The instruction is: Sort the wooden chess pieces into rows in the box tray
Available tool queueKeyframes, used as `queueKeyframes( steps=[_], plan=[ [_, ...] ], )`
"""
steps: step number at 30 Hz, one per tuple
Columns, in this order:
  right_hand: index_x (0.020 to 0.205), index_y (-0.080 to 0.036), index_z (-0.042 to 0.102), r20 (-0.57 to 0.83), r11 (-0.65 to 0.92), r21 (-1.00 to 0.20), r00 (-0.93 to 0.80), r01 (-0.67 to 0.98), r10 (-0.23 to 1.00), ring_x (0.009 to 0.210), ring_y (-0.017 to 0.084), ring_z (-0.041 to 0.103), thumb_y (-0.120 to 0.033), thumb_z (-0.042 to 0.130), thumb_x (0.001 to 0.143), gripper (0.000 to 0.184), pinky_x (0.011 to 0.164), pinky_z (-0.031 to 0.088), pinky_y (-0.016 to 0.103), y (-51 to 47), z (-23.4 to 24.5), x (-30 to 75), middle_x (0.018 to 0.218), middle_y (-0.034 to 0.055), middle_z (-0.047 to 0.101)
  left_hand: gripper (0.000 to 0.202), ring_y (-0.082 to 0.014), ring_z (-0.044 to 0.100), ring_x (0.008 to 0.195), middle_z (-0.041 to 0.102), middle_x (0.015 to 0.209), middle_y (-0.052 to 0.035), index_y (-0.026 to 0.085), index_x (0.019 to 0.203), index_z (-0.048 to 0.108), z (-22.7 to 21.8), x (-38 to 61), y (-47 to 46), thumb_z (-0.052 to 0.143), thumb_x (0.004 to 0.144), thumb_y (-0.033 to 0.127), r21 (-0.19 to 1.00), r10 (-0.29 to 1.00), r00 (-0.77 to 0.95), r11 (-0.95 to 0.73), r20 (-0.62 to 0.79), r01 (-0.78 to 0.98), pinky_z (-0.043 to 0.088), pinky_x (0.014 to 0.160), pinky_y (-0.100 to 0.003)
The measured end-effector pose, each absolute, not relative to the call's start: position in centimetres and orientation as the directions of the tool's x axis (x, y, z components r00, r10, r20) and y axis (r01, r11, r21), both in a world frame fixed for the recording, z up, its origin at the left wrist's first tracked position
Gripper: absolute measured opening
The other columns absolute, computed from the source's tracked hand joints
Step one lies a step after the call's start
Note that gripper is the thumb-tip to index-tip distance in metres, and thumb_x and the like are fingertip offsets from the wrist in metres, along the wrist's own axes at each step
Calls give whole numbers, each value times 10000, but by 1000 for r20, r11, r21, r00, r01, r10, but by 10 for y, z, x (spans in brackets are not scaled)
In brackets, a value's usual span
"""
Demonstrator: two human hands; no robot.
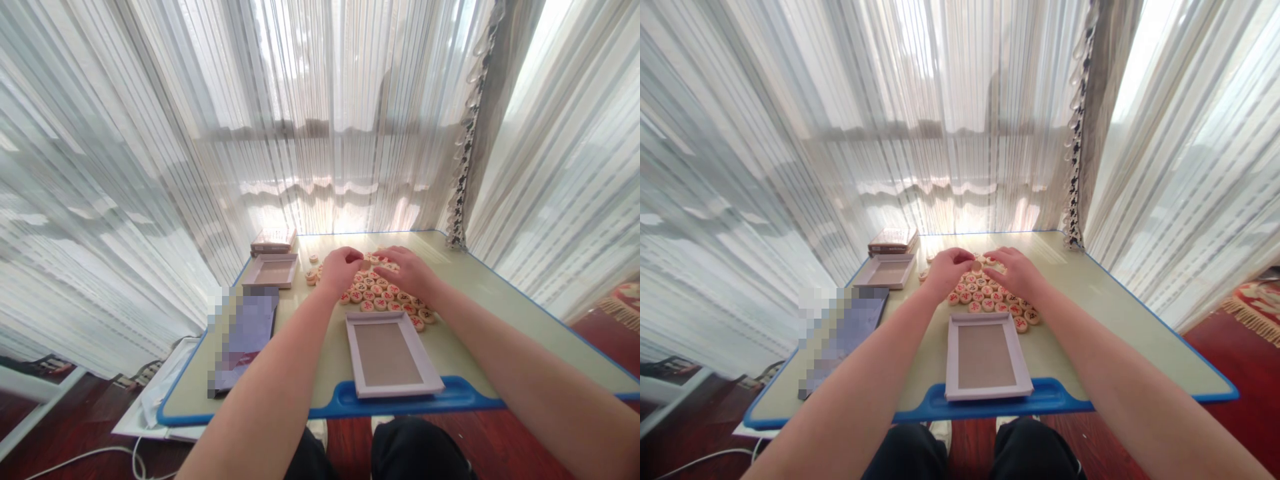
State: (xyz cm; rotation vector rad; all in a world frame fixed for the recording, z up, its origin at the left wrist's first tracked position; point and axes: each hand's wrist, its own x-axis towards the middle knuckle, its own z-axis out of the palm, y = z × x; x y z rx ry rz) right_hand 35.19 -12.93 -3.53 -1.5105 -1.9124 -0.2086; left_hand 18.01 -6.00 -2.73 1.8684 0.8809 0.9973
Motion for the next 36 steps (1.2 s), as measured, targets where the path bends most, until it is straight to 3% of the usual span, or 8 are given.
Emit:
queueKeyframes(
  steps=[6, 12, 18, 23, 26, 32, 34, 36],
  plan=[
    [993, -210, 651, 596, 338, -379, -52, 861, 801, 738, 175, 607, -393, 574, 800, 277, 703, 480, 299, -131, -36, 341, 821, 35, 676, 122, -161, 635, 757, 682, 792, -60, 141, 786, 661, -29, 185, -58, 649, 667, 164, 952, 859, 455, -298, 234, 72, 524, 693, -295],
    [799, -197, 665, 575, 337, -362, -76, 869, 814, 737, 181, 599, -426, 401, 892, 361, 693, 445, 288, -133, -31, 342, 761, 52, 676, 173, -147, 651, 735, 684, 832, -77, 120, 853, 654, -27, 186, -62, 646, 682, 148, 986, 835, 531, -163, 146, -15, 532, 711, -288],
    [724, -196, 639, 530, 285, -397, -35, 873, 847, 721, 177, 574, -400, 349, 908, 400, 675, 426, 277, -130, -33, 341, 689, 36, 648, 212, -106, 612, 624, 691, 837, -73, 125, 905, 659, -21, 183, -71, 664, 718, 224, 954, 825, 553, -248, 118, 166, 526, 621, -256],
    [901, -192, 650, 647, 261, -388, 60, 884, 760, 787, 190, 589, -369, 420, 875, 292, 729, 440, 295, -133, -31, 340, 824, 62, 662, 202, -109, 609, 614, 686, 825, -82, 116, 856, 653, -19, 183, -72, 677, 719, 262, 958, 838, 532, -238, 121, 157, 515, 592, -251],
    [984, -190, 630, 681, 338, -342, -17, 877, 732, 775, 182, 580, -341, 513, 820, 252, 734, 456, 291, -134, -30, 339, 823, 58, 631, 204, -111, 609, 624, 684, 827, -84, 114, 855, 653, -21, 184, -71, 676, 719, 264, 959, 831, 536, -252, 147, 127, 518, 606, -254],
    [950, -194, 644, 668, 374, -243, -125, 895, 734, 883, 213, 566, -337, 589, 778, 231, 820, 452, 331, -129, -36, 343, 886, 75, 633, 209, -125, 620, 674, 682, 825, -79, 109, 887, 646, -26, 186, -69, 649, 738, 255, 976, 826, 555, -189, 100, 104, 522, 655, -261],
    [944, -201, 653, 664, 359, -232, -123, 904, 738, 903, 218, 562, -354, 580, 788, 231, 837, 444, 338, -127, -35, 346, 903, 77, 640, 229, -140, 619, 707, 684, 851, -79, 121, 907, 649, -25, 185, -69, 615, 764, 297, 947, 827, 546, -269, 135, 174, 521, 675, -276],
    [941, -205, 663, 650, 307, -236, -85, 922, 755, 903, 223, 562, -381, 573, 791, 248, 840, 438, 345, -126, -35, 350, 901, 77, 644, 236, -162, 614, 776, 681, 901, -78, 147, 929, 658, -24, 184, -70, 543, 808, 315, 826, 818, 518, -460, 250, 327, 510, 741, -306]
  ],
)
